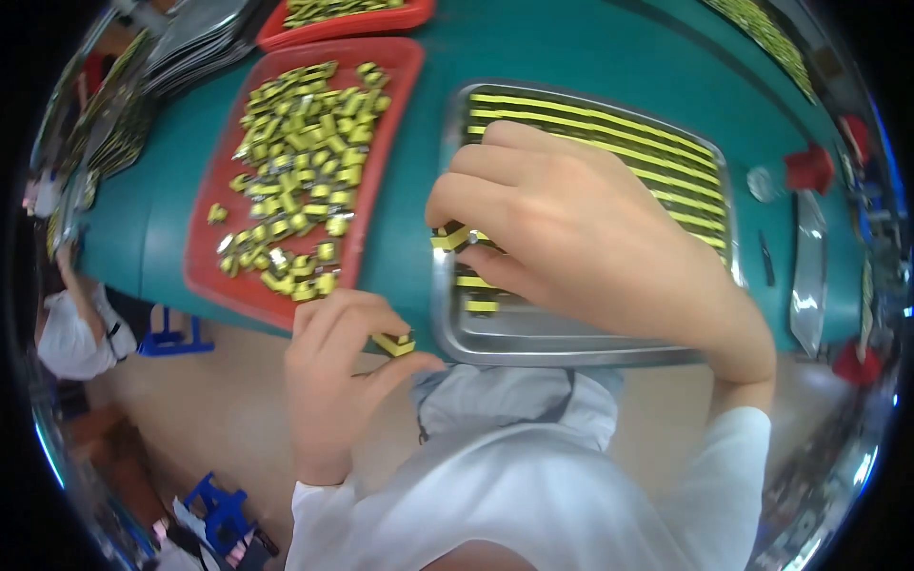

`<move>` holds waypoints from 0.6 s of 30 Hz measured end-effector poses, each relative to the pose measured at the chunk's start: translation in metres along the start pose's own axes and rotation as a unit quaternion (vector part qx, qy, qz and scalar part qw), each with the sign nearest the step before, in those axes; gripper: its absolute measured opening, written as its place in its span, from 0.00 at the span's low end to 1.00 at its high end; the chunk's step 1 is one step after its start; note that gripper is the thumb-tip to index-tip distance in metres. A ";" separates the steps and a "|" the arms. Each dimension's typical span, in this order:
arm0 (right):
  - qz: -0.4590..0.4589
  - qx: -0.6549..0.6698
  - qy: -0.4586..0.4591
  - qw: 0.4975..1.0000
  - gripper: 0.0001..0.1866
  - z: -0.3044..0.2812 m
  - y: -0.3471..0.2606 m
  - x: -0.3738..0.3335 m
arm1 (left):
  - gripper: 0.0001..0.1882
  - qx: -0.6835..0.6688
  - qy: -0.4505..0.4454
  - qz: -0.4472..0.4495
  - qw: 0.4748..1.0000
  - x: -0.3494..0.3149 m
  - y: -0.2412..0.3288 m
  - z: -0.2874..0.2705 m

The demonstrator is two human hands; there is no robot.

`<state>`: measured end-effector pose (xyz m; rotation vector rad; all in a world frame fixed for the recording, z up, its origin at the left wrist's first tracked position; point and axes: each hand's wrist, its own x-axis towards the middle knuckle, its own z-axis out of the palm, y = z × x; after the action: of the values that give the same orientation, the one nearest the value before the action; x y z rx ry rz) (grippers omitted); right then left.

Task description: The person sorts and arranges small yellow electronic components by hand, placing them into a metal grid plate from a tray.

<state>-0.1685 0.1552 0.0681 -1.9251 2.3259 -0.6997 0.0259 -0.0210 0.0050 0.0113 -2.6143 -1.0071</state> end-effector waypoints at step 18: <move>0.188 -0.030 0.132 0.973 0.23 0.049 -0.003 -0.161 | 0.18 0.185 -0.113 0.150 0.965 0.061 0.053 0.103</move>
<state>-0.1142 0.2909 -0.0150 -1.4133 2.7862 -0.8959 -0.0584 0.0777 -0.0126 -0.4178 -2.8547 -0.4314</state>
